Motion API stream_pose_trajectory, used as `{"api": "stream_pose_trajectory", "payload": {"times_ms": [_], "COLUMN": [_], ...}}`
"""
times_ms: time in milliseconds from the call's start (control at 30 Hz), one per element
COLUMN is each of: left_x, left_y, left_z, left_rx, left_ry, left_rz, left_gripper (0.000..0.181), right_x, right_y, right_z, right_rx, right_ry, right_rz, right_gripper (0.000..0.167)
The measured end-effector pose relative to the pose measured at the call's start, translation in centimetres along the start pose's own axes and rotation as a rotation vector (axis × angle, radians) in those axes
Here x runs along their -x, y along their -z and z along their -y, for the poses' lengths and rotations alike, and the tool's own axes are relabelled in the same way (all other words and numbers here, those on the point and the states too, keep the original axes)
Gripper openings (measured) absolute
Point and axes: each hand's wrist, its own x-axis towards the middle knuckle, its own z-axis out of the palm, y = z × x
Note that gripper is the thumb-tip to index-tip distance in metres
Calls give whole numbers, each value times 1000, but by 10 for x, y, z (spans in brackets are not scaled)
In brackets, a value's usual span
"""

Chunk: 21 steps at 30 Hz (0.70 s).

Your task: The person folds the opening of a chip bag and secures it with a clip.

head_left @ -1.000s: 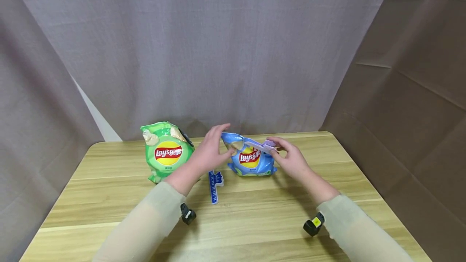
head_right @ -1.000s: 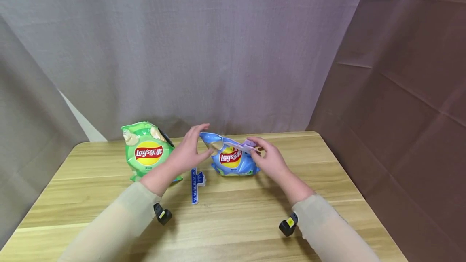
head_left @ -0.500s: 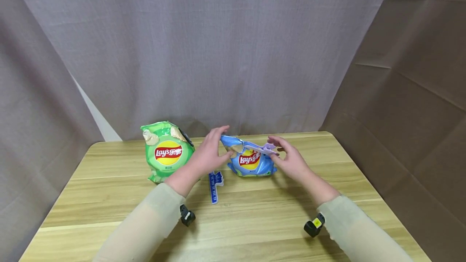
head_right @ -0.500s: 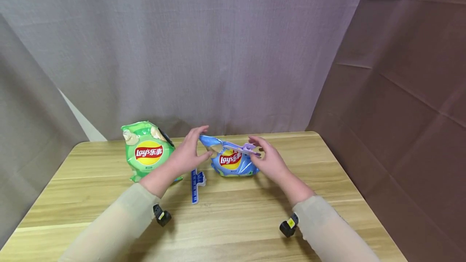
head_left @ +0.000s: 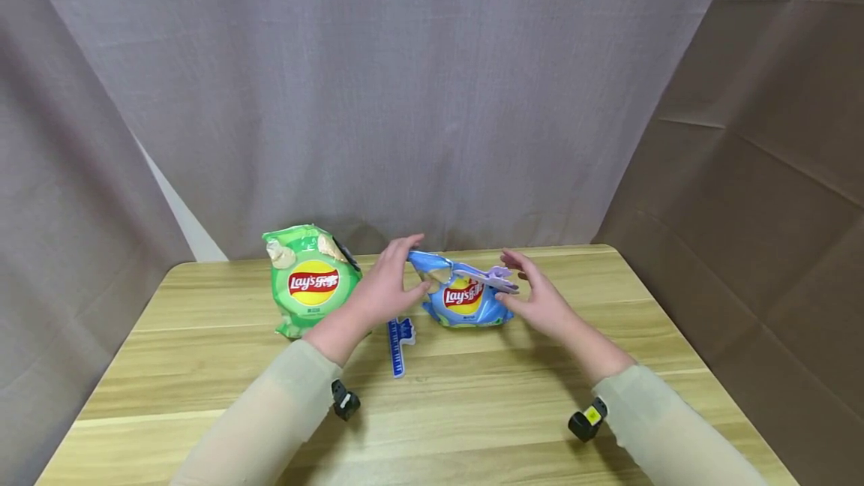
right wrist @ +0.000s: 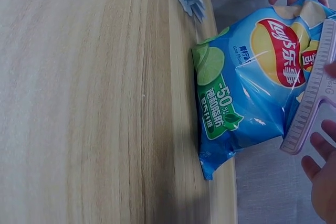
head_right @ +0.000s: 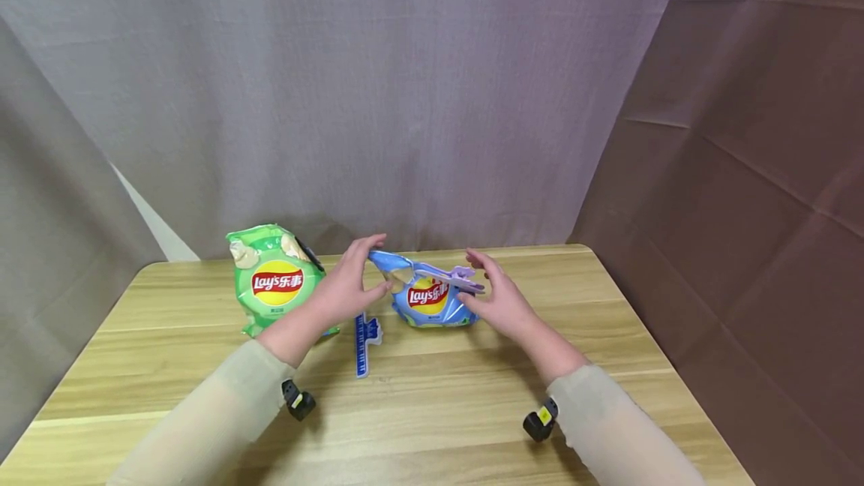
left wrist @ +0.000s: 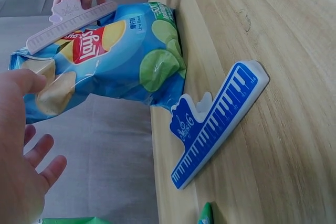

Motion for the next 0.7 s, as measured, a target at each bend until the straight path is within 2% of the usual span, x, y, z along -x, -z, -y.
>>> {"api": "stream_pose_trajectory", "payload": {"times_ms": [200,300,433,533,600,700], "left_x": [6,11,19,24,27,32], "left_y": [4,7,13,17,19,23], "left_z": [4,4,4,6,7,9], "left_rx": [42,70,77,55,43,46], "left_ry": [-29,-46,-42,-36,-38,-49], "left_rz": [-20,-34,-59,-80,-95,-113], "left_gripper": [82,81,78,74,72,67], "right_x": [7,7,11,16,17,18], "right_y": [7,8,8,10,10,11], "right_z": [32,24,30,50,51,54], "right_rx": [-3,14,8,-36,-50,-61], "right_ry": [33,73,107,140,178,222], "right_rz": [-76,-162,-300,-403,-465,-512], "right_gripper": [64,57,42,28,21,13]}}
